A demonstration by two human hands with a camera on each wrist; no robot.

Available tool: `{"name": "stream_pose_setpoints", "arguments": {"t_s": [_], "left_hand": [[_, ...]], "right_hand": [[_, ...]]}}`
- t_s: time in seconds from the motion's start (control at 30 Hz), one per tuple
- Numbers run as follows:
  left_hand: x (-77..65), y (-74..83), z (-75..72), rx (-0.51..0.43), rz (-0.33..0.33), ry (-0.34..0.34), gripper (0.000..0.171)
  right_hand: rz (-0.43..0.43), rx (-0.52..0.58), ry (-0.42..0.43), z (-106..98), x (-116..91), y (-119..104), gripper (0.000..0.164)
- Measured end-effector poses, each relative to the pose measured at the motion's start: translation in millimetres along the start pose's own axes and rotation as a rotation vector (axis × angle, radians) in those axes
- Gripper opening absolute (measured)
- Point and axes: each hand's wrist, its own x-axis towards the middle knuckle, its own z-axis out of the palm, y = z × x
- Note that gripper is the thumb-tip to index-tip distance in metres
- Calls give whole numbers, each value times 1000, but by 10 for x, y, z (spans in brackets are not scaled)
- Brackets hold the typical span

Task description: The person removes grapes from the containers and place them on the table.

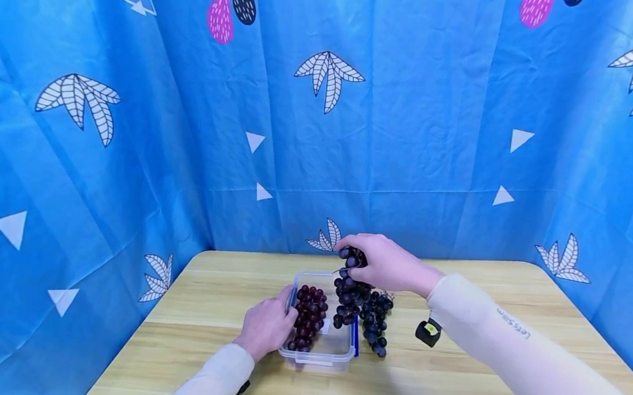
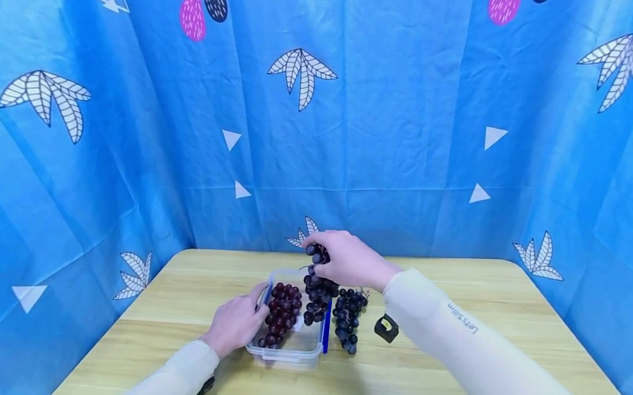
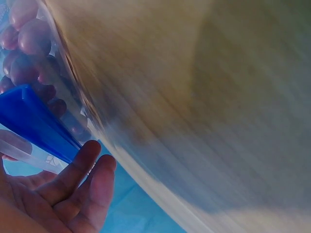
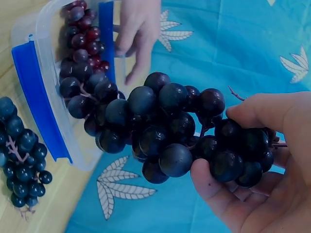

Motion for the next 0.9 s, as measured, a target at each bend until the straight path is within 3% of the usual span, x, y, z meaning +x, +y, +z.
{"name": "stream_pose_setpoints", "arguments": {"t_s": [0.43, 0.9], "left_hand": [[11, -11, 4, -6, -3, 4, 58], [19, -21, 17, -11, -8, 2, 58]], "right_hand": [[54, 83, -31, -243, -201, 130, 47], [89, 41, -49, -418, -561, 311, 43]]}}
